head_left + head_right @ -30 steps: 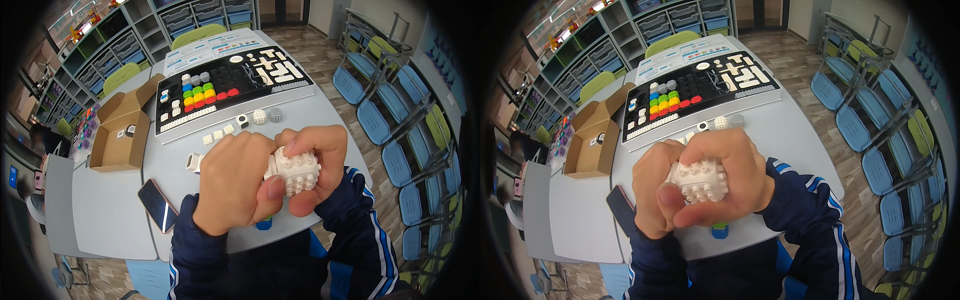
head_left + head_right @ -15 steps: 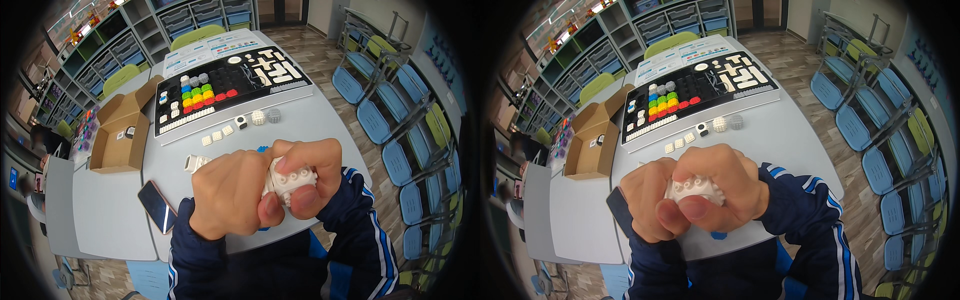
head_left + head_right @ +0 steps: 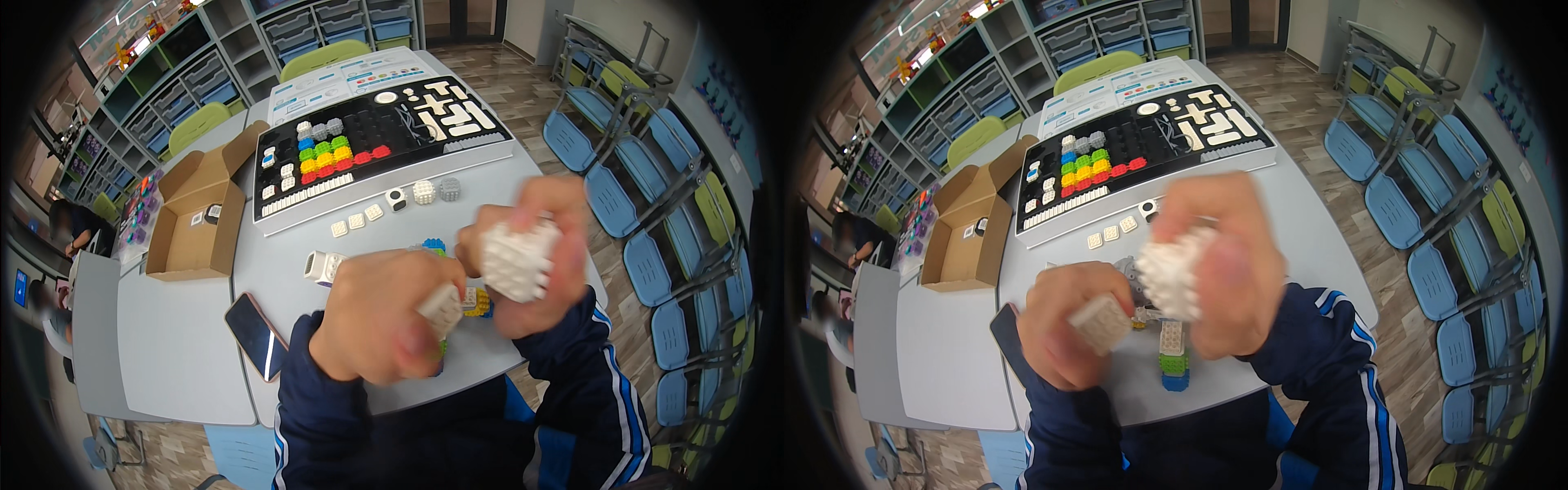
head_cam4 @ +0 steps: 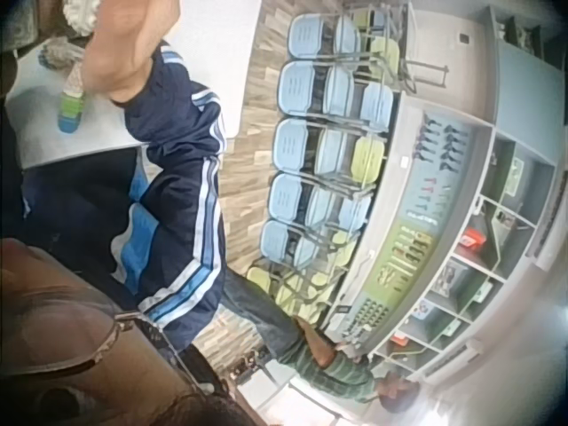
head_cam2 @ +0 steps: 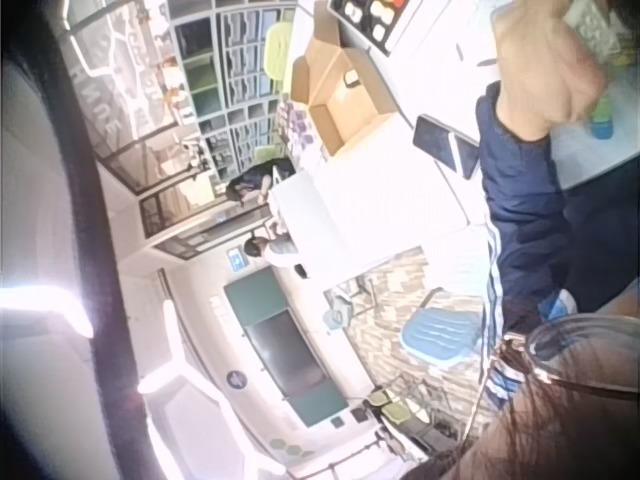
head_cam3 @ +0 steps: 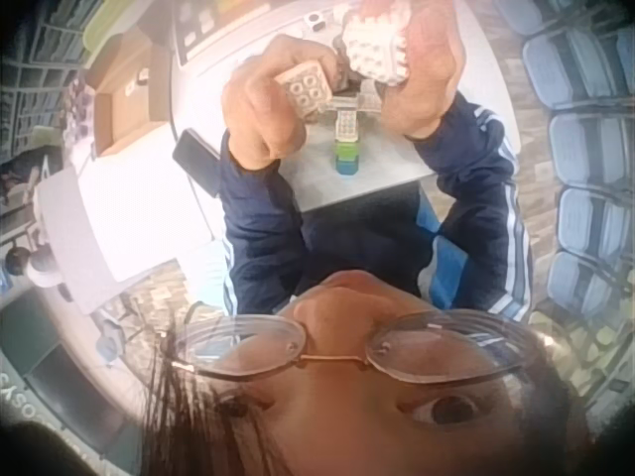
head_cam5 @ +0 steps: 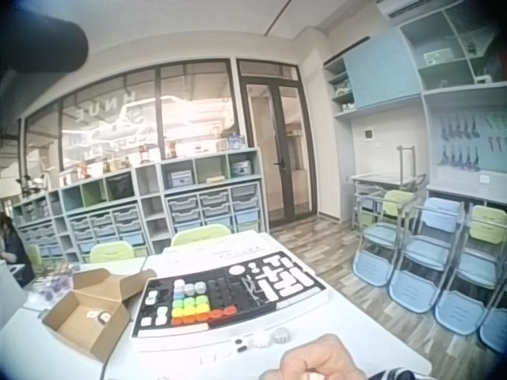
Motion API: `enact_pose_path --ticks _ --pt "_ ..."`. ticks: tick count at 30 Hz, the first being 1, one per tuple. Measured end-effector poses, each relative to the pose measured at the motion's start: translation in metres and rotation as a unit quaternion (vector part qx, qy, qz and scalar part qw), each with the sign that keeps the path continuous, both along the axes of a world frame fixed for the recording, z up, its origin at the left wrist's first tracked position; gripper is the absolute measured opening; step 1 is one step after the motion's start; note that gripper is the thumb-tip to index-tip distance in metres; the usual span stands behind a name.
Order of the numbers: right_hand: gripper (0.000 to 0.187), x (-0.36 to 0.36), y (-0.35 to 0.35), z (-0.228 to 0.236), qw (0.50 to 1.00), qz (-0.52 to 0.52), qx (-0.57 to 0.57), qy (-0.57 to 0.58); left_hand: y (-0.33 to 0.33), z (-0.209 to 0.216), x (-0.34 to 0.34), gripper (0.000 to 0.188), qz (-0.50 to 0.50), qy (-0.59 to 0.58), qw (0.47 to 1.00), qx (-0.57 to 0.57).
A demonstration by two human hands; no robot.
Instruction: The person disassembles a multi-colored block structure on a table. They remove individual white, gray, and black pieces one by one, placing them on the table surface. The structure is reduced to a smaller base as the person continues to separate and set aside the components.
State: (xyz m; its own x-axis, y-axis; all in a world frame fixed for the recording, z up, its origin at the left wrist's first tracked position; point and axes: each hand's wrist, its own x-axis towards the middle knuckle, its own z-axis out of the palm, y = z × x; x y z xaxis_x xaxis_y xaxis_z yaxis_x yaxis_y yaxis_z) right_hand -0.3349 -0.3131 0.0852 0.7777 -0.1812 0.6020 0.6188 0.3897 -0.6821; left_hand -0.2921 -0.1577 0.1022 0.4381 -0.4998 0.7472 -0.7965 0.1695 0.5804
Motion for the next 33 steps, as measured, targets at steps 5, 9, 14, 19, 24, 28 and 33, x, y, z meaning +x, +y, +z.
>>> enact_pose_path --ticks 5,9,14,19,24,28,33 --pt "0.049 0.004 -0.019 0.013 0.986 -0.132 -0.088 -0.046 0.001 -0.001 0.002 0.067 0.15 -0.019 0.988 -0.022" --pt "0.035 0.037 -0.041 0.028 0.966 -0.188 -0.176 -0.025 0.034 0.003 0.033 0.056 0.255 0.04 0.962 -0.088" --pt "0.034 0.091 -0.092 0.003 0.893 -0.173 -0.396 0.126 0.077 -0.002 0.089 0.036 0.308 0.164 0.937 -0.01" --pt "0.036 0.123 -0.126 -0.037 0.734 -0.16 -0.628 0.202 0.105 -0.068 0.153 0.031 0.378 0.196 0.859 0.283" --pt "0.048 0.158 -0.137 -0.079 0.655 -0.144 -0.675 0.309 0.102 -0.103 0.174 0.038 0.295 0.294 0.8 0.432" --pt "0.051 0.164 -0.14 -0.094 0.62 -0.152 -0.697 0.326 0.088 -0.111 0.172 0.039 0.304 0.322 0.737 0.51" --pt "0.052 0.165 -0.14 -0.103 0.621 -0.18 -0.693 0.319 0.089 -0.119 0.176 0.04 0.34 0.303 0.736 0.502"
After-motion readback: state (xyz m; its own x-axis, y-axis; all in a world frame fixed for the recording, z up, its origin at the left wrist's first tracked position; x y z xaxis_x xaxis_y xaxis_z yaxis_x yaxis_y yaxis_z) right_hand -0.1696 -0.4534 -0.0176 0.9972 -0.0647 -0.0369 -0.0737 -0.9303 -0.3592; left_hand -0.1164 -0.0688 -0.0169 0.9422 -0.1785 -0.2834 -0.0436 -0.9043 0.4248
